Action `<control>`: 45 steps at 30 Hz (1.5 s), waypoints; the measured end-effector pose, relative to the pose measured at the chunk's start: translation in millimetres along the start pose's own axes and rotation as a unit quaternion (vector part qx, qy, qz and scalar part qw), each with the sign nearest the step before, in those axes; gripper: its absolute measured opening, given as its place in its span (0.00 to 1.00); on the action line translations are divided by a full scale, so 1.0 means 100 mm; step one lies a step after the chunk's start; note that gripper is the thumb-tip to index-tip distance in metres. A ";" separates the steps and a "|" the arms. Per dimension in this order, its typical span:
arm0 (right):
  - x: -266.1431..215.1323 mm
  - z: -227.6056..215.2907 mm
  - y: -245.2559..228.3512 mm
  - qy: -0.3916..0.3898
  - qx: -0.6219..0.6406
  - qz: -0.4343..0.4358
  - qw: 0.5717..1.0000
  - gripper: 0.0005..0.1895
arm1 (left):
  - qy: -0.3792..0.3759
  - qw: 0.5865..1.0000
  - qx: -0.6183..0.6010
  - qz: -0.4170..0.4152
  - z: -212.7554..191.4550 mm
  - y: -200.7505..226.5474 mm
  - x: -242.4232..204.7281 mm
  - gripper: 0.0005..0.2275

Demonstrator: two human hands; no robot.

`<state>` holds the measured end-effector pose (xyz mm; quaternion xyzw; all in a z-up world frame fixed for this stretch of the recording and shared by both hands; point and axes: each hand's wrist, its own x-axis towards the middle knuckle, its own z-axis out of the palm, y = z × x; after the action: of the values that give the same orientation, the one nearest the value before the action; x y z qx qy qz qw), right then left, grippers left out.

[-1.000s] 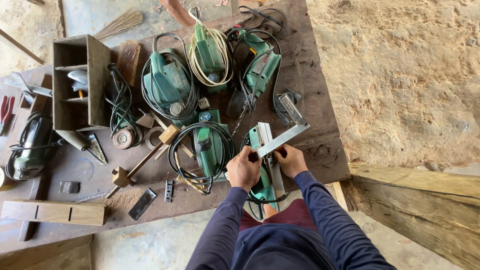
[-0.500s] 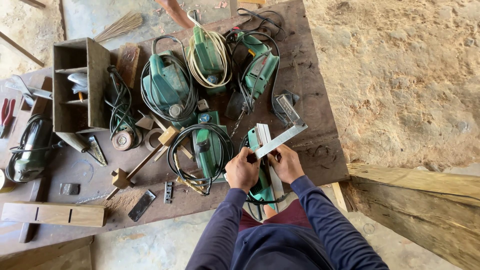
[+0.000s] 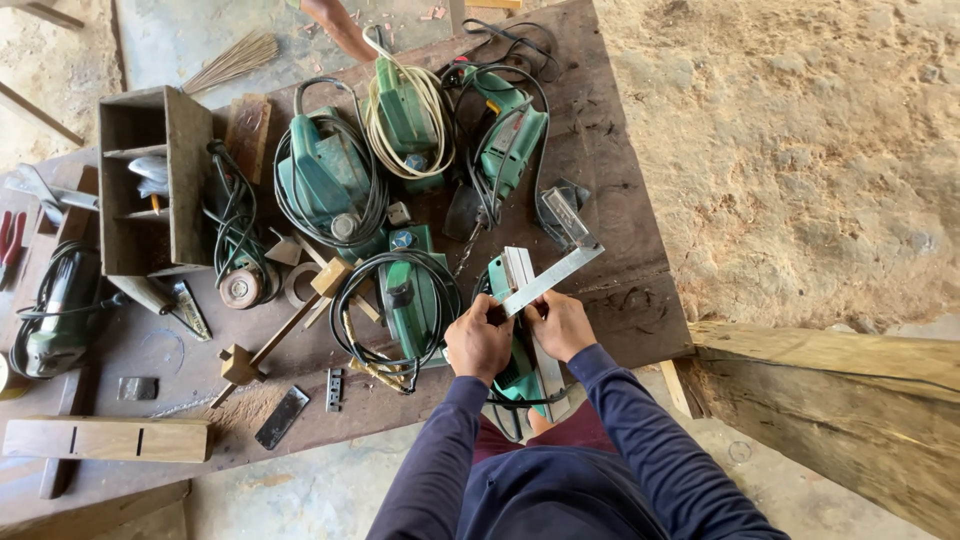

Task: The person works at a workbench fitting a blade onto an electric wood planer, using a try square to align the blade against the planer's sole, then tightening the blade with a wrench. They reposition the planer and check the blade seating before setting the tool down.

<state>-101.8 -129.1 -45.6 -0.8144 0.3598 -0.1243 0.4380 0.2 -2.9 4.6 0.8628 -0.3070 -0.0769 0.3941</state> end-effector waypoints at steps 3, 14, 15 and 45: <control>-0.12 -0.11 -0.23 -0.018 0.195 -0.016 0.981 0.16 | 0.020 1.000 0.000 0.024 0.01 -0.02 -0.03 0.10; -0.74 -0.78 -0.10 0.230 0.574 0.089 0.781 0.12 | -0.199 0.969 -0.052 0.139 -0.67 0.20 0.21 0.28; -0.86 -0.77 0.00 0.238 0.492 0.127 0.828 0.10 | -0.221 0.954 -0.039 0.199 -0.69 0.16 0.40 0.31; -1.13 -0.42 -0.49 0.220 -0.097 0.005 0.971 0.08 | -0.688 0.588 0.211 0.369 0.17 0.08 1.74 0.50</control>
<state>-180.3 -58.9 31.0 -0.8040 0.4617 -0.2623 0.2676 129.3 -120.7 18.0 0.4246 -0.7864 -0.4283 -0.1334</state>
